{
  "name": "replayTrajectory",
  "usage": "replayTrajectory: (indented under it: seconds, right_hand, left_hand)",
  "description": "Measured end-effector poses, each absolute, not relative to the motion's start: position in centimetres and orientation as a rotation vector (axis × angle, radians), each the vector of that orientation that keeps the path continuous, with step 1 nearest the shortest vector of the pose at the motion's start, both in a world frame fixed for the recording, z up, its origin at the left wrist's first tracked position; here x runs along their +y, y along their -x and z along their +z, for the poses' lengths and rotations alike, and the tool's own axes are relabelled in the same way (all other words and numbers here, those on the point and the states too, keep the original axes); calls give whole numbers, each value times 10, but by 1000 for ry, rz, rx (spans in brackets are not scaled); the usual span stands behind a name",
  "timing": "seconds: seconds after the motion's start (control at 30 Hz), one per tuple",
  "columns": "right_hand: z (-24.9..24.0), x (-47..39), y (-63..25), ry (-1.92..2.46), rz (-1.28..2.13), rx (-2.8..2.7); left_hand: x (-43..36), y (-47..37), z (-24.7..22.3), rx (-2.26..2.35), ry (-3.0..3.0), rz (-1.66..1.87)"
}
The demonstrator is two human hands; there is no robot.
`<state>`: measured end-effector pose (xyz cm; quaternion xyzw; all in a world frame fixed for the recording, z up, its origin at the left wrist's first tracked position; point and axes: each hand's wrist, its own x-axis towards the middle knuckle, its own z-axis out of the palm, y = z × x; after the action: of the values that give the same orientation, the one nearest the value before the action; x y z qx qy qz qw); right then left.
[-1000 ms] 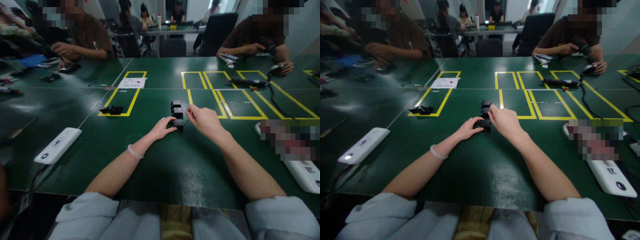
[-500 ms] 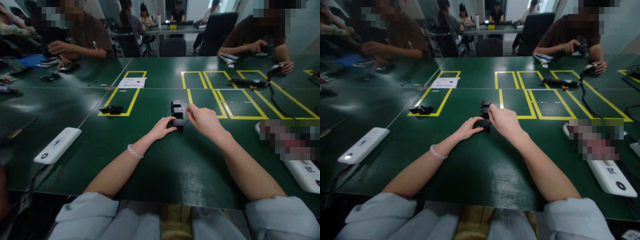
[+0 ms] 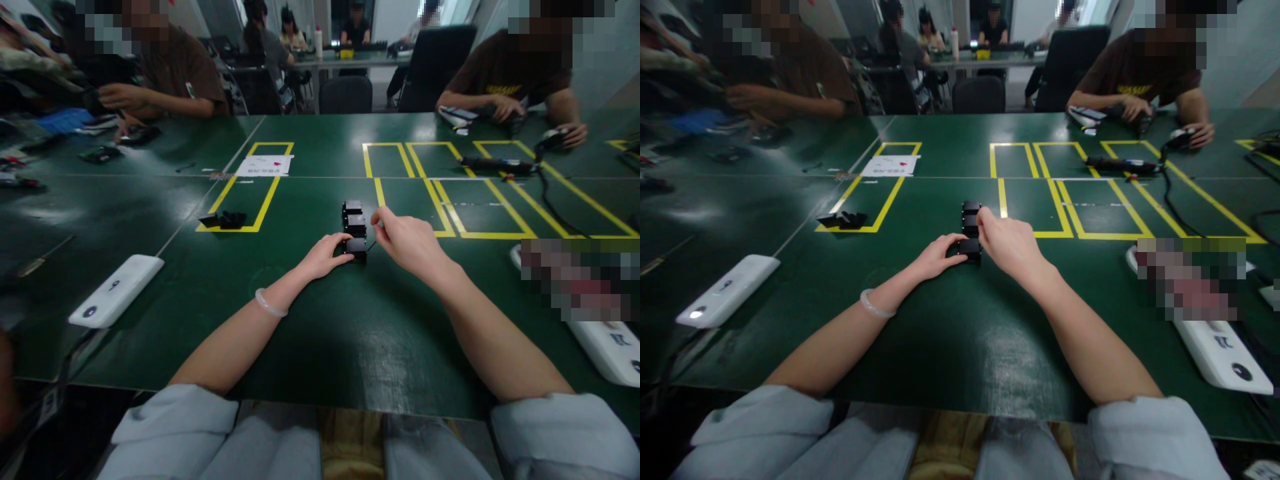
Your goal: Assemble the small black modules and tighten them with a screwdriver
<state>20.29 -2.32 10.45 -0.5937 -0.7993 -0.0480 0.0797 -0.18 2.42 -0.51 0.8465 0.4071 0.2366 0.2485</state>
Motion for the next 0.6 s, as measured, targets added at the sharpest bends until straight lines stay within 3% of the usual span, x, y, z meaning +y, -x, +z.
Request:
replayTrajectory:
  seconds: [0.6]
  right_hand:
    - [104,-22,-204,1737,-119,-2382]
  left_hand:
    - [23,2,-2,1113,-2298,642]
